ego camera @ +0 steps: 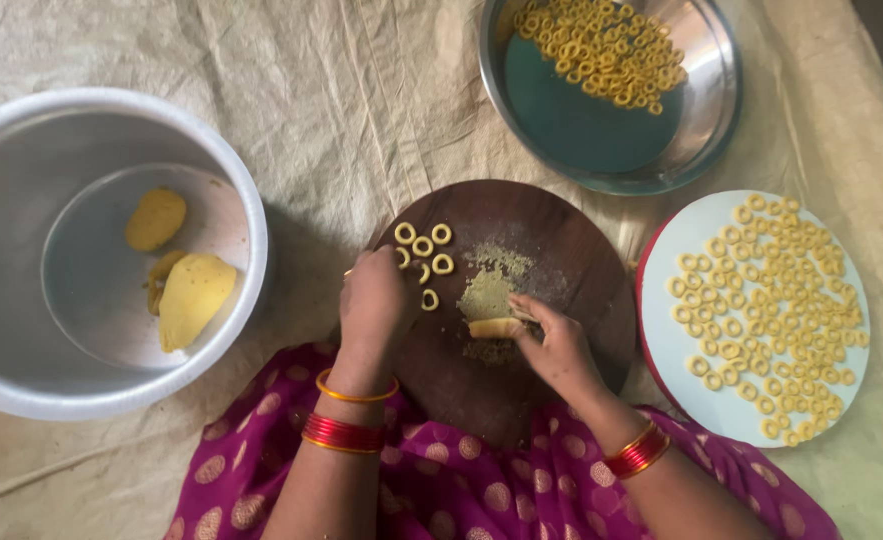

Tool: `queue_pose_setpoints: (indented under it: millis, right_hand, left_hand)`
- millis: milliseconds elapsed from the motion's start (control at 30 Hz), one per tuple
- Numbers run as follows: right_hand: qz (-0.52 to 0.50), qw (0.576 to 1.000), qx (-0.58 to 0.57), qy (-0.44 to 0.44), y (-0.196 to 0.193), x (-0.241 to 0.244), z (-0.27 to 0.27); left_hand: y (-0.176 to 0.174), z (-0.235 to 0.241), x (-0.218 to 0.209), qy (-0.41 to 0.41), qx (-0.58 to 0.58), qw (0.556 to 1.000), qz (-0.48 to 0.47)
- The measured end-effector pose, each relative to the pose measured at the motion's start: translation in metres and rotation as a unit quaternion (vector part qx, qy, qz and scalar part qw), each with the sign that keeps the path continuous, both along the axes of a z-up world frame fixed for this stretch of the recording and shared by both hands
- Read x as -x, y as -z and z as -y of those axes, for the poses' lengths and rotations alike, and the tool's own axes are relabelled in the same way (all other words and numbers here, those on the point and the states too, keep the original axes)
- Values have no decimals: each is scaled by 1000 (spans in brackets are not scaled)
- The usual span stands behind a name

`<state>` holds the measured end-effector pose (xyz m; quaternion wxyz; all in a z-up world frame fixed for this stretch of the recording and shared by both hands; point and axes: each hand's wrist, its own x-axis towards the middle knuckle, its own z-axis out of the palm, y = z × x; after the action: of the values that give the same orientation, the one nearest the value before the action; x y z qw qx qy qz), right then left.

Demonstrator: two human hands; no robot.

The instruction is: The person shapes yellow dough into small ring-shaped snacks by hand. They roll small pieces of dough into thin ropes, form them into circles, and place the finished rings onto a nearby plate.

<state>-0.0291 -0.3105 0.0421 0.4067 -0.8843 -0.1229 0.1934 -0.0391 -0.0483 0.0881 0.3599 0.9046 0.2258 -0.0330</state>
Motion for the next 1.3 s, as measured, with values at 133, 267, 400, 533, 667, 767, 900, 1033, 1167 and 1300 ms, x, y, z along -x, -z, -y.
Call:
queue_pose_setpoints:
  millis: [133,267,400,533,667,767,900,1033,1167,1300]
  right_hand:
    - [211,967,109,-97,-16,14,-8]
    - [109,992,-19,-55,-42,5,-22]
    - [65,981,-185,-15,-60,6,-20]
    - [11,956,-290,48,-64,3,-8]
    - [-33,937,-345,40,-68,-3,6]
    - [-157,908,-374,103,-78,-8,14]
    - [-186,901,-385,68,-92,-9,14]
    - [25,931,-357,-66,-97,-8,4]
    - [52,964,-255,-53,-94,-5,3]
    - [-77,940,-329,38,-89,-6,10]
  left_hand:
    - [23,22,-2,108,96,988,46]
    - [25,46,-1,162,166,972,37]
    - [17,49,3,114,433,890,-84]
    - [4,54,4,54,610,785,-94]
    - [-4,60,7,59,637,768,-31]
    - [-11,58,6,120,581,805,22]
    - [-19,52,7,111,603,790,7]
    - [-22,54,12,80,652,753,-41]
    - [-19,57,14,82,673,733,-56]
    - [-22,58,15,71,649,757,-9]
